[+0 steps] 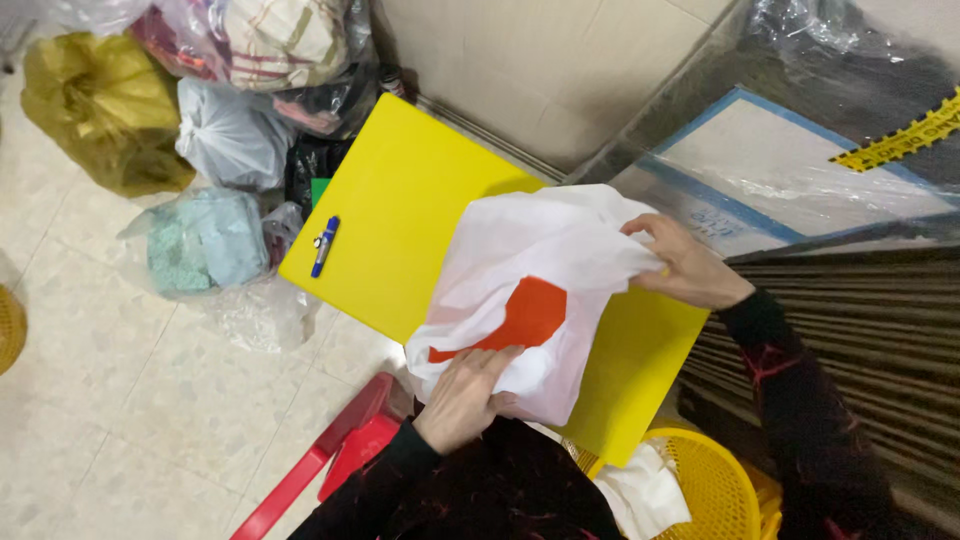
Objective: The person folds various pieces of clothing, including shirts and patterned fabrics, on a yellow table. They place the folded items into a clear plastic bag, tie it shut, and then move to a white plastic bag containing orange fabric. The person writes 'HAO' on the white bag with a blue marker and places it on the floor.
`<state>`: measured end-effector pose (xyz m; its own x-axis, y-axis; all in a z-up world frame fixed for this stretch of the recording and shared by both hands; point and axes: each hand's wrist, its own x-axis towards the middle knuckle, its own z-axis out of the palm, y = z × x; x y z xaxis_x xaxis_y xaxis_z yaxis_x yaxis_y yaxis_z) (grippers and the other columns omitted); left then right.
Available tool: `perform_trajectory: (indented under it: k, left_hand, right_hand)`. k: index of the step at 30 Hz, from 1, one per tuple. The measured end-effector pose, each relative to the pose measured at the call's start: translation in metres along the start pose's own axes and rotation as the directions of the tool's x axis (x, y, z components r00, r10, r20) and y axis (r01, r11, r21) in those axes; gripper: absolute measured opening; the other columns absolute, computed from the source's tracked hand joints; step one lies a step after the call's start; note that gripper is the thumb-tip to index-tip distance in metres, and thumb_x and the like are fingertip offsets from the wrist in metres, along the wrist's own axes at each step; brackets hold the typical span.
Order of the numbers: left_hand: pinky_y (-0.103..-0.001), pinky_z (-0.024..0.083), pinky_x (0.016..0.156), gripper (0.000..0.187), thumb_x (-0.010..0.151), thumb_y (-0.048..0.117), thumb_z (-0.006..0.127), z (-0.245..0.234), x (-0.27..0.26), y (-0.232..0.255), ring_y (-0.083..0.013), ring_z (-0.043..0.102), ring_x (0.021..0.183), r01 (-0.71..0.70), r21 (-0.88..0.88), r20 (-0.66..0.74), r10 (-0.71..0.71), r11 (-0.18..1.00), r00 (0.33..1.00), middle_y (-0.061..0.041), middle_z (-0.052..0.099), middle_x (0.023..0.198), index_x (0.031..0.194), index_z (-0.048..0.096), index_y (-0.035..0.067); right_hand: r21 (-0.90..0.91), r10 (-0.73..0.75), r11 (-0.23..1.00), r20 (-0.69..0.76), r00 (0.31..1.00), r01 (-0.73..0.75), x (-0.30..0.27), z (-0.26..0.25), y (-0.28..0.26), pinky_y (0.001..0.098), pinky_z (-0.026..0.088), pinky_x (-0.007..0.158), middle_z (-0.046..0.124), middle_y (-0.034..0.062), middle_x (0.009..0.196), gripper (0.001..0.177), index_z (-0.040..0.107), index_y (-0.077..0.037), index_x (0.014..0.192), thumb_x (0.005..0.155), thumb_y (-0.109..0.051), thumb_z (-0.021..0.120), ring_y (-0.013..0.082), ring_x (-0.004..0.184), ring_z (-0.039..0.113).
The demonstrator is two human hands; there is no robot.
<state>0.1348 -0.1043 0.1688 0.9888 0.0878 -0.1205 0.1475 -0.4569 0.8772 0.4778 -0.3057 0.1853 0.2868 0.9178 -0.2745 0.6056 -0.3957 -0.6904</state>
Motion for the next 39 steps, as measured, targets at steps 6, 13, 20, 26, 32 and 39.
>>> perform_trajectory:
  k: [6,13,20,26,32,39]
  left_hand:
    - [-0.045,0.053,0.103,0.038,0.083,-0.005,0.068,0.004,-0.008,0.077,-0.0303,0.067,0.104,-0.171,-0.038,-0.429,0.139,0.985,0.893,-0.012,0.066,0.107,0.12,0.071,0.005]
    - [-0.05,0.043,0.108,0.037,0.084,0.011,0.077,0.022,-0.005,0.032,-0.0416,0.053,0.127,0.119,0.2,-0.708,0.059,0.973,0.704,-0.02,0.058,0.133,0.119,0.067,0.002]
    - [-0.065,0.032,0.11,0.032,0.082,0.019,0.074,0.023,0.034,-0.031,-0.0313,0.057,0.111,0.495,0.536,-0.551,-0.16,0.684,0.819,-0.01,0.062,0.108,0.11,0.07,0.003]
    - [-0.051,0.041,0.101,0.015,0.085,0.007,0.071,0.019,0.015,0.001,-0.0319,0.057,0.1,0.278,0.314,-0.653,-0.006,0.908,0.757,-0.009,0.06,0.097,0.099,0.072,0.006]
    - [-0.04,0.05,0.108,0.034,0.09,0.012,0.082,0.045,-0.008,0.044,-0.0299,0.059,0.124,-0.058,-0.12,-0.687,-0.041,0.991,0.725,-0.013,0.059,0.127,0.122,0.07,0.009]
    - [-0.072,0.0,0.113,0.152,0.047,0.04,0.102,0.076,-0.019,0.015,-0.0449,0.006,0.151,0.347,-0.263,-0.655,-0.431,0.9,0.62,-0.031,0.004,0.161,0.154,0.002,-0.004]
  right_hand:
    - [0.107,-0.506,0.862,0.201,0.839,0.495,0.0,0.036,-0.088,0.0567,0.016,0.114,0.039,0.0247,0.157,0.085,0.053,0.001,0.137,0.071,-0.039,0.089,0.0413,0.148,0.029]
    - [-0.008,-0.31,0.951,-0.01,0.951,0.31,0.015,0.057,-0.09,0.0503,0.045,0.1,0.06,0.0245,0.132,0.057,0.057,-0.007,0.136,0.085,-0.022,0.076,0.0426,0.119,0.056]
    - [0.049,-0.067,0.996,-0.197,0.978,0.078,0.024,0.064,-0.083,0.0423,0.056,0.082,0.07,0.0201,0.115,0.049,0.058,-0.004,0.135,0.089,-0.015,0.07,0.036,0.1,0.069]
    - [0.166,-0.342,0.921,-0.093,0.935,0.353,0.043,0.069,-0.088,0.0392,0.043,0.1,0.056,0.0275,0.133,0.087,0.04,0.009,0.143,0.074,-0.02,0.085,0.0349,0.123,0.054]
    - [0.459,-0.161,0.885,0.144,0.976,0.079,0.031,0.092,-0.084,0.0293,0.051,0.096,0.072,0.0136,0.122,0.067,0.052,0.004,0.142,0.08,-0.008,0.075,0.0151,0.111,0.064]
    - [0.699,0.107,0.708,-0.252,0.962,0.104,0.014,0.112,-0.097,0.026,0.053,0.089,0.073,0.0042,0.113,0.038,0.066,0.002,0.125,0.087,0.001,0.068,0.0092,0.1,0.067]
